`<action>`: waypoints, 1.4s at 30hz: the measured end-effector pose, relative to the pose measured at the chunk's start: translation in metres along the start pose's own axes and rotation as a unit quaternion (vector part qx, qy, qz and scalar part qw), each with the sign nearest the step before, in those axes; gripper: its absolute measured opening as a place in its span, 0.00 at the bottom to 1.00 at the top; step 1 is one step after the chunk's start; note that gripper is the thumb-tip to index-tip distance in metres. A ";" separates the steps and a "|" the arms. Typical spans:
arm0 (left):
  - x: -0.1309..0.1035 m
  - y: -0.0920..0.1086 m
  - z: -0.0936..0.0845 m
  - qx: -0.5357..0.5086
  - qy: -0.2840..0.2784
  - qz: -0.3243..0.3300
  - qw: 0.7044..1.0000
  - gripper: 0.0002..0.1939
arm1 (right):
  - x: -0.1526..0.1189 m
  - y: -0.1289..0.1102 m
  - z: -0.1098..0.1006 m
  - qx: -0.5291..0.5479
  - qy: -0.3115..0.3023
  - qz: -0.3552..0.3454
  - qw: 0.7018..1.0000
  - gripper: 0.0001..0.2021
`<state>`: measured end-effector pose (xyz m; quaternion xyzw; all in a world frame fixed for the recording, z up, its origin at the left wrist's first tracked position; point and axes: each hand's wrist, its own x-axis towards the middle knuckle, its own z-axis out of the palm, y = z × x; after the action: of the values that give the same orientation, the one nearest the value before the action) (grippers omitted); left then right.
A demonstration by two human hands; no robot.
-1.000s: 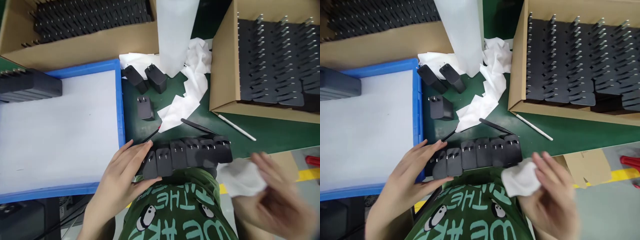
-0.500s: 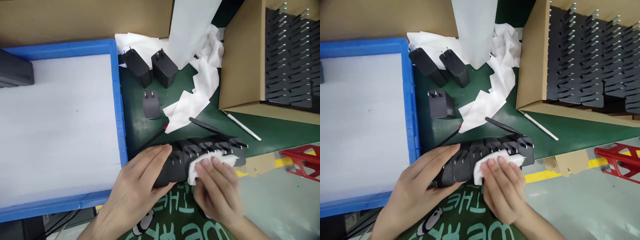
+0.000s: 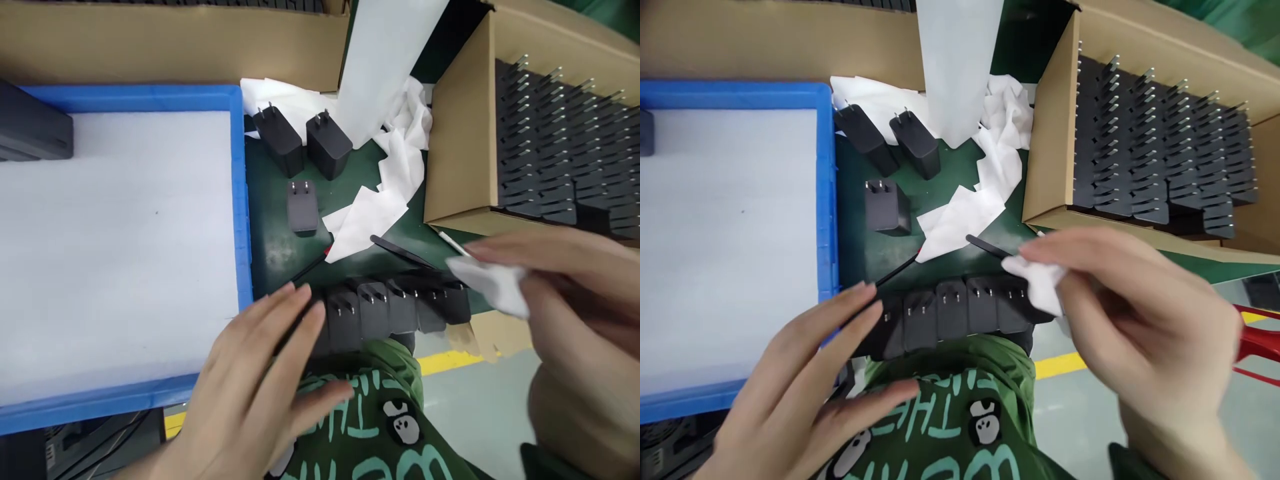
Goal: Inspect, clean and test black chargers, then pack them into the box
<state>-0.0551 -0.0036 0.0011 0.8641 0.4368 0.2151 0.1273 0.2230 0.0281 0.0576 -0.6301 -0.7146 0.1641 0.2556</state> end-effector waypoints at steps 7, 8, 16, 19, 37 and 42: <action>0.017 0.016 0.008 0.061 -0.089 0.331 0.937 0.22 | 0.067 -0.003 0.032 0.186 -0.356 -0.049 0.914 0.07; 0.023 0.015 0.014 0.067 -0.098 0.341 0.933 0.24 | 0.071 -0.002 0.037 0.186 -0.376 -0.046 0.907 0.07; 0.037 -0.001 0.030 0.102 -0.112 0.323 0.934 0.25 | 0.095 0.004 0.062 0.151 -0.498 -0.001 0.854 0.09; 0.039 0.000 0.028 0.084 -0.111 0.323 0.936 0.25 | 0.098 0.000 0.065 0.150 -0.491 -0.003 0.858 0.10; 0.038 -0.001 0.028 0.031 -0.123 0.288 0.949 0.25 | 0.115 0.013 0.040 0.101 -0.516 -0.092 0.845 0.07; 0.039 -0.001 0.030 0.025 -0.116 0.293 0.949 0.24 | 0.119 0.014 0.037 0.182 -0.460 -0.015 0.869 0.08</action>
<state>-0.0206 0.0279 -0.0156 0.9759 0.1517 0.1304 0.0866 0.2044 0.1503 0.0388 -0.4143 -0.7181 0.5591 0.0105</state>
